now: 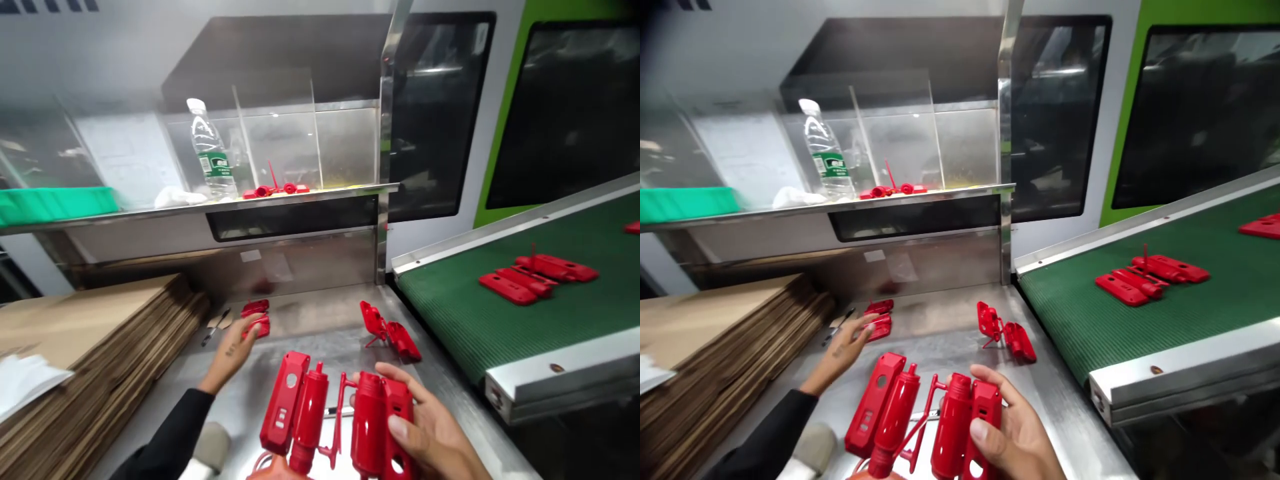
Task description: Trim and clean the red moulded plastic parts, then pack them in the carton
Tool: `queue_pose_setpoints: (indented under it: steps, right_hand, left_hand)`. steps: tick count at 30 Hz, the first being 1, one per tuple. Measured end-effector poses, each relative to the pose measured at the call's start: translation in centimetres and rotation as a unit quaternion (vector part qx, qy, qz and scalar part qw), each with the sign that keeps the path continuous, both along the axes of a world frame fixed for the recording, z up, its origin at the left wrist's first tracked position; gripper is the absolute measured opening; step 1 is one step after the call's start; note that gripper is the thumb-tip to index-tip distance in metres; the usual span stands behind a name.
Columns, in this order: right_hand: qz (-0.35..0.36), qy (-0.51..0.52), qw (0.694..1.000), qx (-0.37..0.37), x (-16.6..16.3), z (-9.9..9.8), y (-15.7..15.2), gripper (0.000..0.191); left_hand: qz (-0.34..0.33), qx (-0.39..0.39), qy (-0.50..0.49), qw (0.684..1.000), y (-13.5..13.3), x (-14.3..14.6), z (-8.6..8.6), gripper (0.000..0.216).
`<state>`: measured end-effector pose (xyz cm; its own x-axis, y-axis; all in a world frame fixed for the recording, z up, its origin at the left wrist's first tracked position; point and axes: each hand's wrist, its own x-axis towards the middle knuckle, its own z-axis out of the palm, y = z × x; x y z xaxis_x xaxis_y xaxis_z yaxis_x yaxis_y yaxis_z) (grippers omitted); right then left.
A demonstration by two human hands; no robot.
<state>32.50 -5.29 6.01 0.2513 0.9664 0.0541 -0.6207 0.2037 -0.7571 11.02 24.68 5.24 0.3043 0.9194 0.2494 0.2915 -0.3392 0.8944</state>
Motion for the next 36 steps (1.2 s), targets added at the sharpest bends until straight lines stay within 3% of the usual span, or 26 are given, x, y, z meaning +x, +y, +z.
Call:
queue_pose_setpoints:
  steps: [2,3,5,7,9,13,17,21,29,36]
  right_hand:
    - [0.015,0.012,1.000,-0.010,-0.4,0.2,-0.2,0.075]
    - [0.023,0.019,0.999,-0.016,-0.6,0.2,-0.3,0.074]
    - [0.039,0.030,0.998,-0.039,-0.8,-0.1,-0.6,0.071]
    - [0.053,0.031,0.995,-0.074,-0.7,-0.9,-0.9,0.070]
    - [0.066,0.023,0.991,-0.113,-0.5,-2.0,-1.1,0.070]
    - [0.077,0.018,0.980,-0.180,-0.7,-3.1,-1.2,0.067]
    - [0.091,-0.004,0.972,-0.216,-2.1,-1.6,-1.2,0.055]
    - [0.085,0.010,0.979,-0.186,-2.7,-0.5,-1.2,0.046]
    - [0.145,0.020,0.981,-0.130,-2.6,0.5,-1.1,0.050]
    - [0.154,-0.067,0.978,-0.124,-4.1,2.5,-1.1,0.065]
  left_hand:
    - [-0.112,-0.102,-0.042,0.988,-6.6,-0.9,1.6,0.057]
    - [-0.211,-0.242,-0.136,0.937,-10.1,-1.3,2.5,0.064]
    - [-0.333,-0.377,-0.260,0.824,-16.6,-1.9,3.9,0.074]
    - [-0.361,-0.411,-0.350,0.761,-21.2,-2.4,4.8,0.078]
    - [-0.369,-0.419,-0.393,0.731,-23.5,-2.9,5.0,0.079]
    - [-0.332,-0.436,-0.432,0.716,-23.9,-4.3,4.4,0.075]
    - [-0.308,-0.452,-0.466,0.696,-23.3,-5.4,4.2,0.064]
    - [-0.307,-0.470,-0.473,0.680,-22.9,-5.9,4.4,0.061]
    - [-0.283,-0.511,-0.482,0.653,-21.6,-7.1,3.7,0.070]
    - [-0.252,-0.509,-0.466,0.679,-21.2,-8.1,2.8,0.063]
